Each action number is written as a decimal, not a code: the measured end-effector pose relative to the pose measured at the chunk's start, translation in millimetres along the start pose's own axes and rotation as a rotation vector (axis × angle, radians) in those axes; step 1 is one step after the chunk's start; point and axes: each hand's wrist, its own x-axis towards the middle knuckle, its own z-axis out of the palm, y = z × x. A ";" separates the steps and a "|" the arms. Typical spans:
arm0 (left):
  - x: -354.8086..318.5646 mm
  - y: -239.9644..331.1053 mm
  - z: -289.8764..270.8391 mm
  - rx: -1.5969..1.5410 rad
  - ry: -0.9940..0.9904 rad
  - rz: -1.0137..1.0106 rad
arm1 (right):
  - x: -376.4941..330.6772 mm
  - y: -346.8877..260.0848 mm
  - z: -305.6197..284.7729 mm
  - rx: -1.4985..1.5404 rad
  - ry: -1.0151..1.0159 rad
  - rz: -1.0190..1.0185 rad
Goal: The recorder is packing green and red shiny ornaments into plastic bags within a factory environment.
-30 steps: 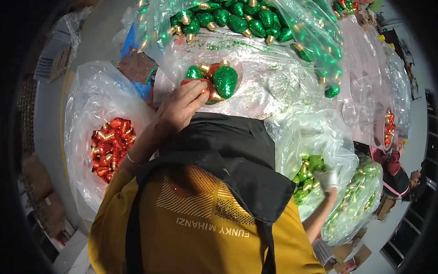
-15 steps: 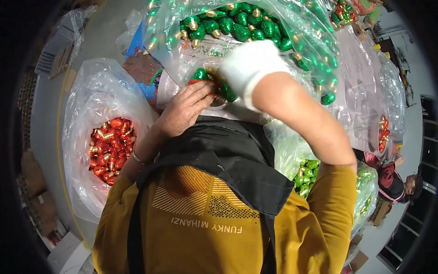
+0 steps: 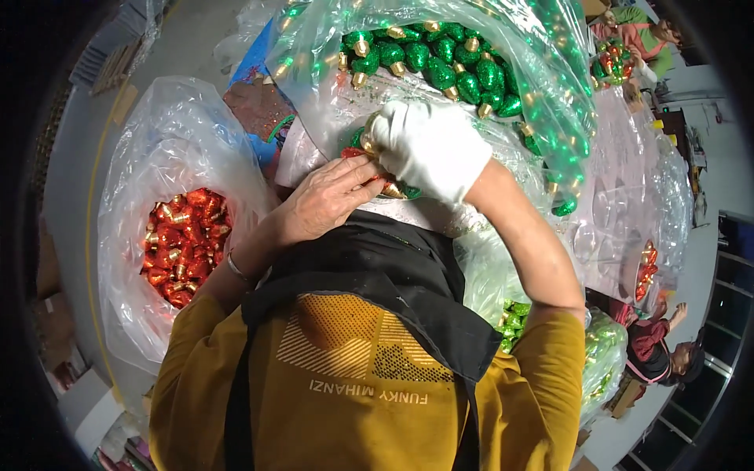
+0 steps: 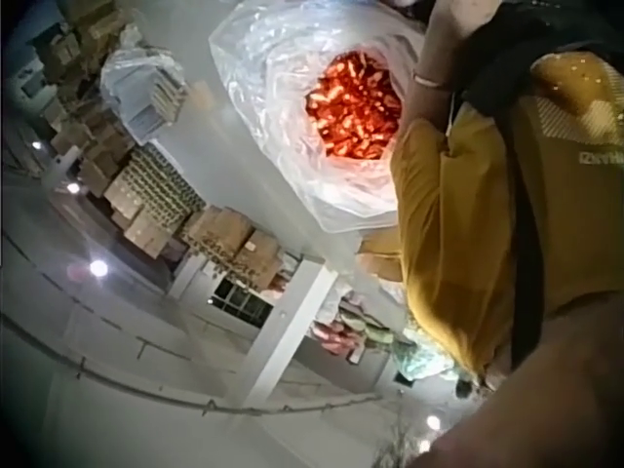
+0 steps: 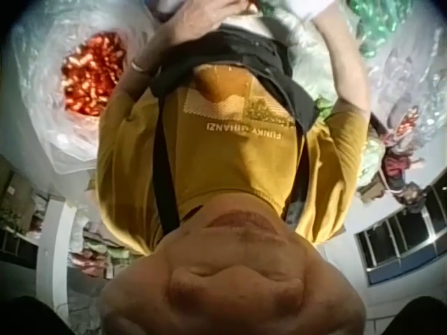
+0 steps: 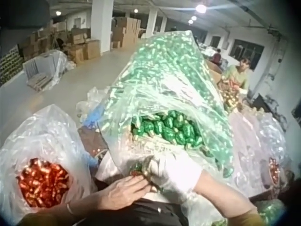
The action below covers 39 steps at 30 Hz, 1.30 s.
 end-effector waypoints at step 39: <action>-1.9 -26.9 -101.2 0.430 0.158 -0.254 | -168.6 89.9 -118.0 0.310 0.853 0.449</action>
